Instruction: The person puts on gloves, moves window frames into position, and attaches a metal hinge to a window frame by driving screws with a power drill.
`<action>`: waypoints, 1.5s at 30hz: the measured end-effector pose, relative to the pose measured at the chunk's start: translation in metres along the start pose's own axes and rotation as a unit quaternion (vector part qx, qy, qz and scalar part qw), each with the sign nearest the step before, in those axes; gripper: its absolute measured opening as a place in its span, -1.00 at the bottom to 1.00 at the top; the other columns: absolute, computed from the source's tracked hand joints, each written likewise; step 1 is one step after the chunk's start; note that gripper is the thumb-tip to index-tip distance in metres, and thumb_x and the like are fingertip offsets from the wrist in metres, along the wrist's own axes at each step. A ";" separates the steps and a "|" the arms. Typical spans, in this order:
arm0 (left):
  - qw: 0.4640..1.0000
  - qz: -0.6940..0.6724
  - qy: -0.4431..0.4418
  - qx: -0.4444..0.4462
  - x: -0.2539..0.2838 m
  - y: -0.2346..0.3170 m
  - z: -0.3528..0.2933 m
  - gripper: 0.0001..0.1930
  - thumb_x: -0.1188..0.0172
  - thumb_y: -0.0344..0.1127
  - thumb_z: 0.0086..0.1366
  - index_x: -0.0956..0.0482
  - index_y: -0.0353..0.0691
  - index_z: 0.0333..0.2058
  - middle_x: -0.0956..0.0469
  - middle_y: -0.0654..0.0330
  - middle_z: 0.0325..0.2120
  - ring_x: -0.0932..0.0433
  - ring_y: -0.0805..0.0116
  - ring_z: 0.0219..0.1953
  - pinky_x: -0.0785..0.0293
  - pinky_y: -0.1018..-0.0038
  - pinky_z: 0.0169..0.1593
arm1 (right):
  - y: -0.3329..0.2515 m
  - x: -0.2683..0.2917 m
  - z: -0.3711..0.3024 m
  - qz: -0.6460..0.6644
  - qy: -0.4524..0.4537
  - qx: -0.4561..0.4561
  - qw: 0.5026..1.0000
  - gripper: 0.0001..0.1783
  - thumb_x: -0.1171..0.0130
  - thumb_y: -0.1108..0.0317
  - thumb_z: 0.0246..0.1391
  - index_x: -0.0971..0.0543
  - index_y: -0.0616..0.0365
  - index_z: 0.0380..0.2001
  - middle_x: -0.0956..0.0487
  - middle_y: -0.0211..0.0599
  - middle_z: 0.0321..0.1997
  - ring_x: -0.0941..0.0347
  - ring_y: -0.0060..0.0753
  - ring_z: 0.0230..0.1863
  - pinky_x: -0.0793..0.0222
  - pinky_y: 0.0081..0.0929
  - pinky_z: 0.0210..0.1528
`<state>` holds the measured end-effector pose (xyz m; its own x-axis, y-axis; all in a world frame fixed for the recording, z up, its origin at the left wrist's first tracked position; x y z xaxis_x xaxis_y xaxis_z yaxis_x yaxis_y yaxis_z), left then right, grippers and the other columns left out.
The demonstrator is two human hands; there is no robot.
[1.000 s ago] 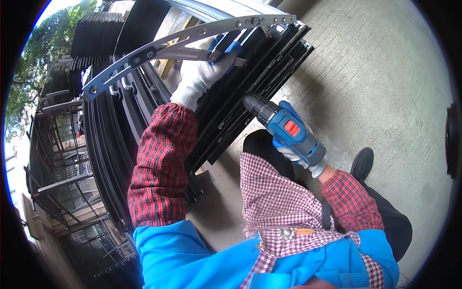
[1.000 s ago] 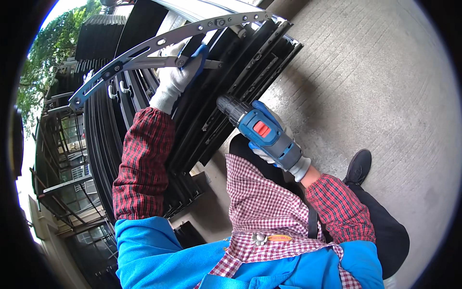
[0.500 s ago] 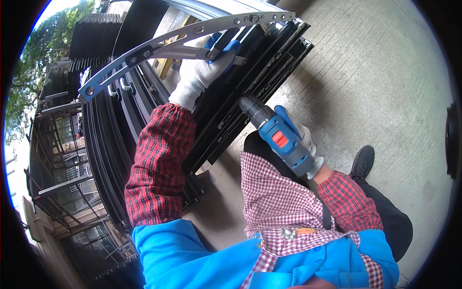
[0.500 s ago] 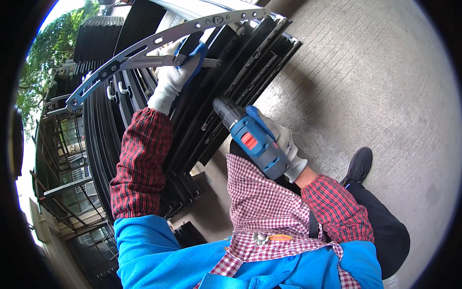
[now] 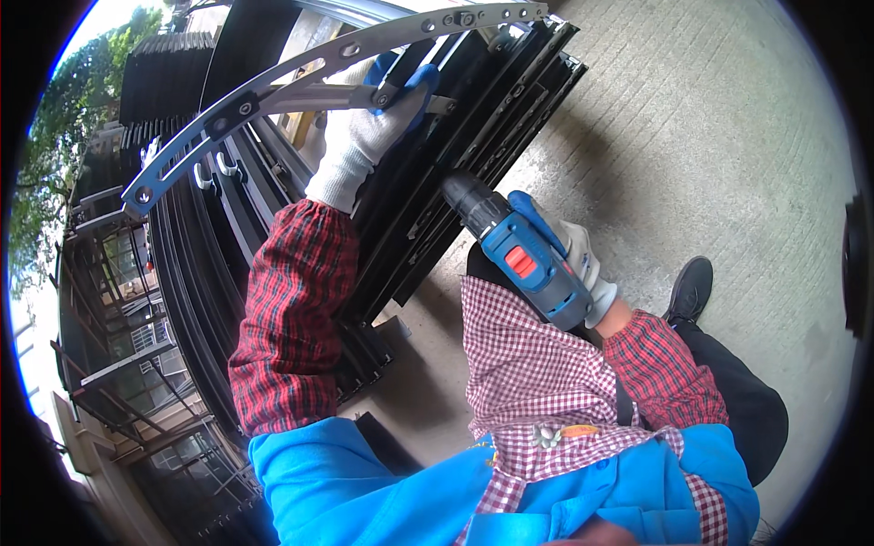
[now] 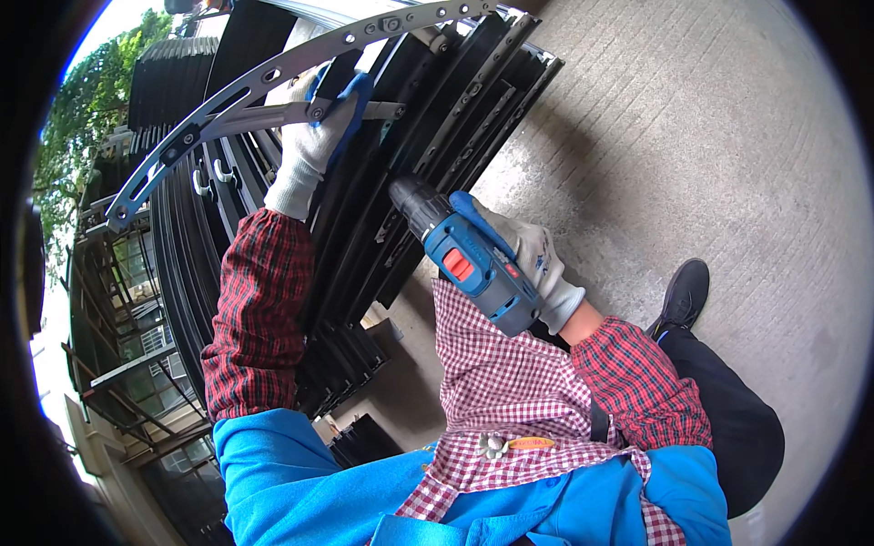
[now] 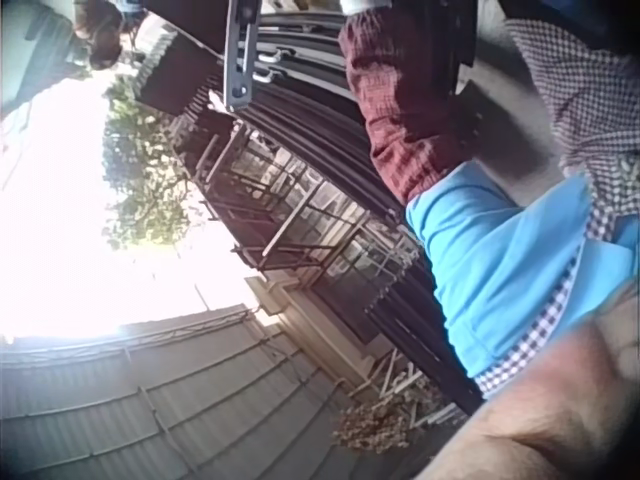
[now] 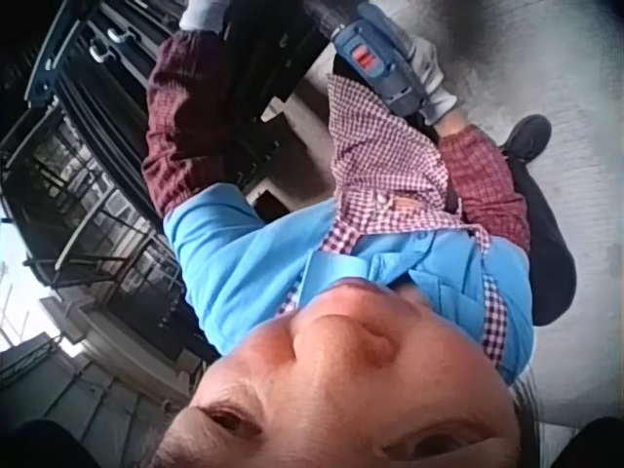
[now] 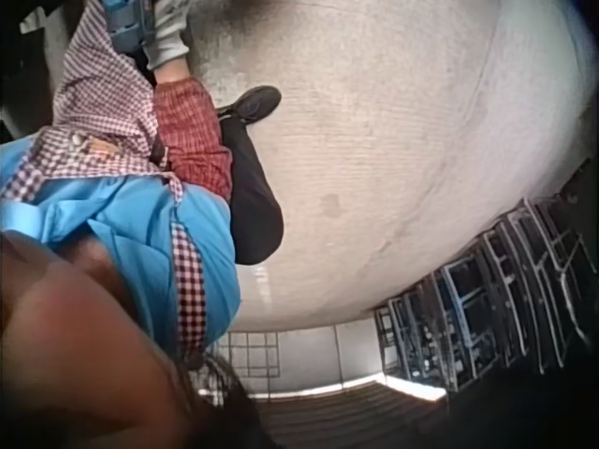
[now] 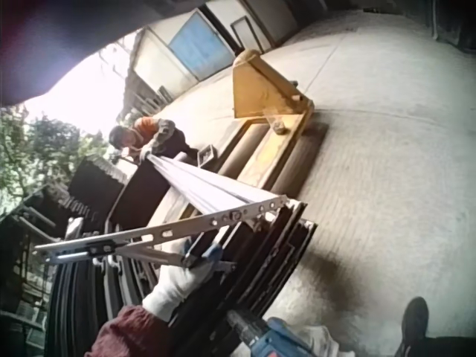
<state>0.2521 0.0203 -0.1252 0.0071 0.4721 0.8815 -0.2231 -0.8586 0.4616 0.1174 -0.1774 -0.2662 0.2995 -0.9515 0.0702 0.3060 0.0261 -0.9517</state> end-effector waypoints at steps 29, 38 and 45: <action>0.992 0.038 0.050 -0.110 -0.005 -0.017 0.011 -0.77 -0.17 -0.19 0.14 -0.57 -0.26 -0.41 -0.55 0.20 -0.60 -0.47 0.35 -0.61 -0.38 0.47 -0.49 | 0.025 0.020 0.002 0.669 0.100 -0.160 0.719 -0.29 -0.21 0.42 -0.03 -0.26 -0.05 0.24 -0.50 -0.44 0.01 -0.52 -0.52 -0.18 -0.44 -0.57 0.01; 0.996 -0.012 0.025 -0.083 -0.010 -0.023 0.012 -0.73 -0.16 -0.11 0.15 -0.57 -0.23 -0.42 -0.55 0.22 -0.62 -0.48 0.37 -0.61 -0.39 0.48 -0.50 | 0.035 0.007 0.000 0.483 0.139 -0.117 0.857 -0.36 -0.13 0.44 0.02 -0.27 0.01 0.22 -0.46 -0.32 0.07 -0.50 -0.52 -0.11 -0.37 -0.59 0.12; 0.998 0.034 0.016 -0.047 -0.004 -0.008 0.007 -0.67 -0.15 -0.01 0.15 -0.55 -0.21 -0.46 -0.56 0.22 -0.62 -0.51 0.38 -0.59 -0.43 0.48 -0.48 | 0.008 0.029 0.006 0.358 0.039 -0.218 0.907 -0.45 -0.14 0.44 0.02 -0.35 0.12 0.14 -0.49 -0.10 0.00 -0.51 -0.42 -0.26 -0.48 -0.54 -0.09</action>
<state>0.2611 0.0243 -0.1318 -0.0418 0.4211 0.9060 -0.3126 -0.8668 0.3885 0.1336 -0.2027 -0.2698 0.2107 -0.7576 -0.6178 -0.3338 0.5382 -0.7739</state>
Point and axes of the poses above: each hand's wrist, its own z-axis towards the middle knuckle, its own x-axis out of the back of the hand, y = z × x, the point moved 1 cm from there along z, towards the middle knuckle
